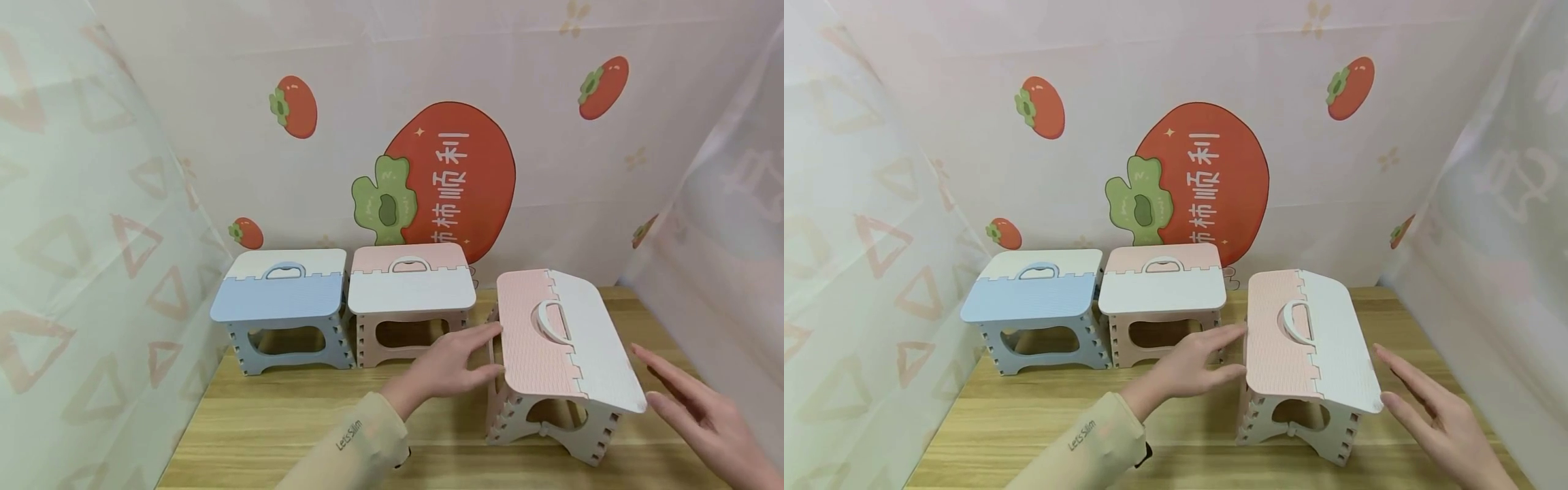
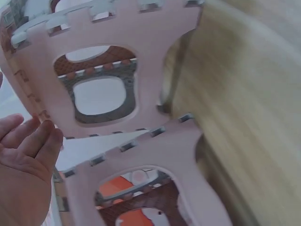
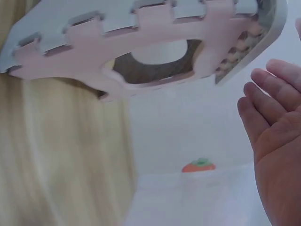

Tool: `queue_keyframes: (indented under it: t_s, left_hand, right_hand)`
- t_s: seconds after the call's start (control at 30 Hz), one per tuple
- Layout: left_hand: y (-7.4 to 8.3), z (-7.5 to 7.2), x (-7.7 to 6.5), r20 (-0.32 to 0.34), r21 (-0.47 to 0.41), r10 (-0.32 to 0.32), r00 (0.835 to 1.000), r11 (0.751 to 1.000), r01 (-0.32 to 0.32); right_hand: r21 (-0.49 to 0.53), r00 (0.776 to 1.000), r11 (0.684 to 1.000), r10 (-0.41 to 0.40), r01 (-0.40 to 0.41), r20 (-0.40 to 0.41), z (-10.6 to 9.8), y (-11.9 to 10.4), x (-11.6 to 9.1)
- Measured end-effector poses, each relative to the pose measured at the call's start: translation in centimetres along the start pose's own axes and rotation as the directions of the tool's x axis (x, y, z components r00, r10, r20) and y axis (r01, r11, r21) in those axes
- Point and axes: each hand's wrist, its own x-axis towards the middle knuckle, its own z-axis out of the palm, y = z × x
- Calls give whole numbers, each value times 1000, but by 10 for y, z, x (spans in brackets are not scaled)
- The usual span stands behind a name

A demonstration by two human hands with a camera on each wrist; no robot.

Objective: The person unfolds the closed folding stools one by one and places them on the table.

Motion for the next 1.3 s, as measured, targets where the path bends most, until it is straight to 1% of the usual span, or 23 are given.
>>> queue_keyframes:
  t_s: [0.1,0.17,0.33,0.53,0.67,0.77,1.0,1.07,1.17,1.3]
  left_hand:
    - [7,-5,7,41,44,4,999,999,-6]
    - [11,-7,11,67,70,9,998,997,-14]
    - [20,-7,23,129,125,31,991,991,-48]
    - [30,-9,37,198,167,38,980,983,-71]
    - [31,-7,43,233,175,50,971,980,-92]
    - [31,-6,46,253,182,45,966,979,-94]
    - [33,-6,50,281,234,23,959,968,-91]
    - [33,-6,51,291,247,10,957,965,-86]
    - [33,-4,51,303,269,-6,953,960,-79]
    - [33,-2,51,309,296,-15,951,952,-81]
  right_hand:
    - [-47,1000,999,-5,6,26,-3,-9,5]
    - [-62,999,998,-26,29,40,-2,-13,9]
    - [-45,991,992,-119,121,59,1,-17,19]
    - [-96,976,974,-198,206,90,3,-20,29]
    - [-105,971,969,-211,223,113,2,-23,34]
    - [-97,968,968,-216,229,130,3,-26,37]
    - [-100,951,953,-271,287,147,6,-31,44]
    - [-101,953,954,-267,283,147,7,-31,44]
    - [-106,948,948,-282,299,151,8,-31,43]
    - [-111,952,953,-265,283,151,9,-30,42]
